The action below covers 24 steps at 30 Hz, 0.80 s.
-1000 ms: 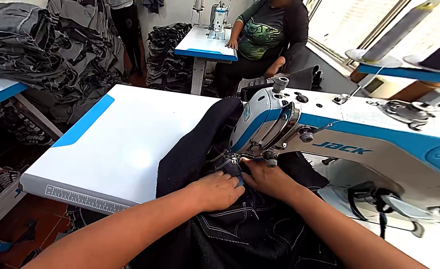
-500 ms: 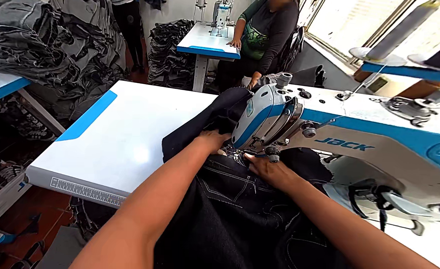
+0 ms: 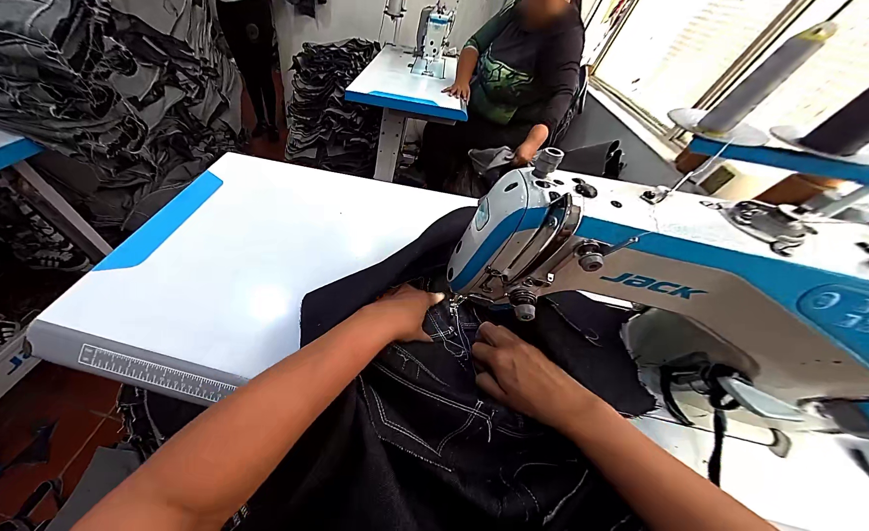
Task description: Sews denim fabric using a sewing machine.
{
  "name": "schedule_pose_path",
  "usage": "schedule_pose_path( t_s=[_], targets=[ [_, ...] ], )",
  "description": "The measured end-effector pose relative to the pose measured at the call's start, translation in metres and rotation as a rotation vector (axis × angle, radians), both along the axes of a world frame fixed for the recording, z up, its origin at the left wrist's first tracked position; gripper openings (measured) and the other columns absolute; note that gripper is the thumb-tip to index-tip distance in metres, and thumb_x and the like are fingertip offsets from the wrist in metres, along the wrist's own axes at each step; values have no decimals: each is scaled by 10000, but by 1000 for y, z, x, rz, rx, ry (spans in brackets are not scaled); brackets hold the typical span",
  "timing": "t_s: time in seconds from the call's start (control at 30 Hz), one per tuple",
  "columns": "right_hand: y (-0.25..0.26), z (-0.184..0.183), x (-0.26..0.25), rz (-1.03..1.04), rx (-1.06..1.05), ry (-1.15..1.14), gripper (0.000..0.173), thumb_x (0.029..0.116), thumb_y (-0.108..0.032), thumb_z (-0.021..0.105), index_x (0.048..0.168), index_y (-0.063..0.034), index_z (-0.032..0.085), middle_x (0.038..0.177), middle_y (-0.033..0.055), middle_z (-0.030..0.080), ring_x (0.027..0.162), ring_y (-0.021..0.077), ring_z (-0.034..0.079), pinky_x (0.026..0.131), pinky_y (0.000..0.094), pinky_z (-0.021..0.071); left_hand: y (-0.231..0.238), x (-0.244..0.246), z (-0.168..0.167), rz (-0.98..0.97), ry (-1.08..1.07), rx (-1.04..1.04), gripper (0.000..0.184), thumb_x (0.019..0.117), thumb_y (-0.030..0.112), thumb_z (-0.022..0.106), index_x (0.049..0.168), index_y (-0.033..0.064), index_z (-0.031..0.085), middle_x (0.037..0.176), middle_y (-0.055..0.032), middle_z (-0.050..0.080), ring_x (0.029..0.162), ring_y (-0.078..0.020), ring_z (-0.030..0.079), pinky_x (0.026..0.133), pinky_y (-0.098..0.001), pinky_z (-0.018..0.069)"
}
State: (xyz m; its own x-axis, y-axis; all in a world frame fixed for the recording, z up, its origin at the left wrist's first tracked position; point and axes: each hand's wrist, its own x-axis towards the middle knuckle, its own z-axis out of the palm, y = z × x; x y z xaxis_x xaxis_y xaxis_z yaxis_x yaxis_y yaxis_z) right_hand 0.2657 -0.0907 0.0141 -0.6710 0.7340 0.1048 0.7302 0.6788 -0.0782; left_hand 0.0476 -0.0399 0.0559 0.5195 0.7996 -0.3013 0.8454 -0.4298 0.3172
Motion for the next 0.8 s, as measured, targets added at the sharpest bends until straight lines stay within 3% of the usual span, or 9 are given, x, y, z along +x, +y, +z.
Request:
schedule_pose_path(
  t_s=[0.1,0.2,0.3,0.37,0.43,0.5,0.57,0.7,0.8],
  targets=[
    [1,-6,1,-3,17,72,121,793,-60,769,852,32,718,1191,232,639,1113,377,650,897,470,570,-35,5,-15,-134,-131,286,346,1010,91,594,1348,65,660,1380,-205,603,1323,-398,533,1059,-562,455],
    [0,-7,1,-37,30,103,138,822,-58,745,907,47,715,1216,266,626,1044,391,687,822,481,597,-36,0,-31,-248,-170,178,464,1039,-23,439,1445,133,600,1513,-111,552,1443,-313,468,1172,-533,357],
    [0,-4,-4,-105,52,98,170,889,-27,675,1020,80,663,1257,302,604,991,417,707,774,499,599,-17,-15,-24,-198,-183,155,467,998,-55,474,1330,179,703,1324,-129,686,1318,-343,583,1095,-528,452],
    [1,-4,-7,-122,87,103,262,910,10,640,1158,91,667,1242,293,652,1069,419,706,842,511,591,-10,-14,-12,-174,-137,153,387,997,-10,519,1272,159,734,1190,-148,731,1200,-360,643,1016,-549,483],
    [0,-7,-10,-152,89,107,257,925,47,637,1173,97,680,1251,279,669,1147,407,686,935,512,569,-7,-3,-5,-90,-136,149,265,984,152,613,1209,85,736,1078,-149,754,1077,-344,692,940,-561,506],
    [-2,-8,-10,-167,63,102,249,928,62,642,1170,92,695,1291,268,661,1205,393,662,1004,494,541,-9,13,-2,87,-72,88,506,976,431,647,1268,19,626,1165,-201,686,1148,-377,643,958,-583,490],
    [-1,-10,-9,-157,62,109,238,930,66,636,1156,82,710,1289,260,668,1205,388,665,1003,490,542,-14,25,-7,205,-48,71,651,970,567,621,1298,6,606,1280,-230,619,1253,-406,567,1018,-589,447],
    [3,-10,-8,-150,49,94,222,962,45,611,1155,76,717,1294,252,672,1180,387,681,969,506,558,-11,33,-15,317,-121,36,432,985,462,654,1180,80,703,1285,-195,596,1287,-376,513,1090,-566,374],
    [2,-9,-9,-164,47,98,213,968,34,611,1145,83,719,1299,251,672,1173,385,687,959,509,564,-7,34,-14,306,-100,5,354,1043,391,570,1130,86,727,1266,-168,627,1297,-357,514,1095,-585,348]
  ],
)
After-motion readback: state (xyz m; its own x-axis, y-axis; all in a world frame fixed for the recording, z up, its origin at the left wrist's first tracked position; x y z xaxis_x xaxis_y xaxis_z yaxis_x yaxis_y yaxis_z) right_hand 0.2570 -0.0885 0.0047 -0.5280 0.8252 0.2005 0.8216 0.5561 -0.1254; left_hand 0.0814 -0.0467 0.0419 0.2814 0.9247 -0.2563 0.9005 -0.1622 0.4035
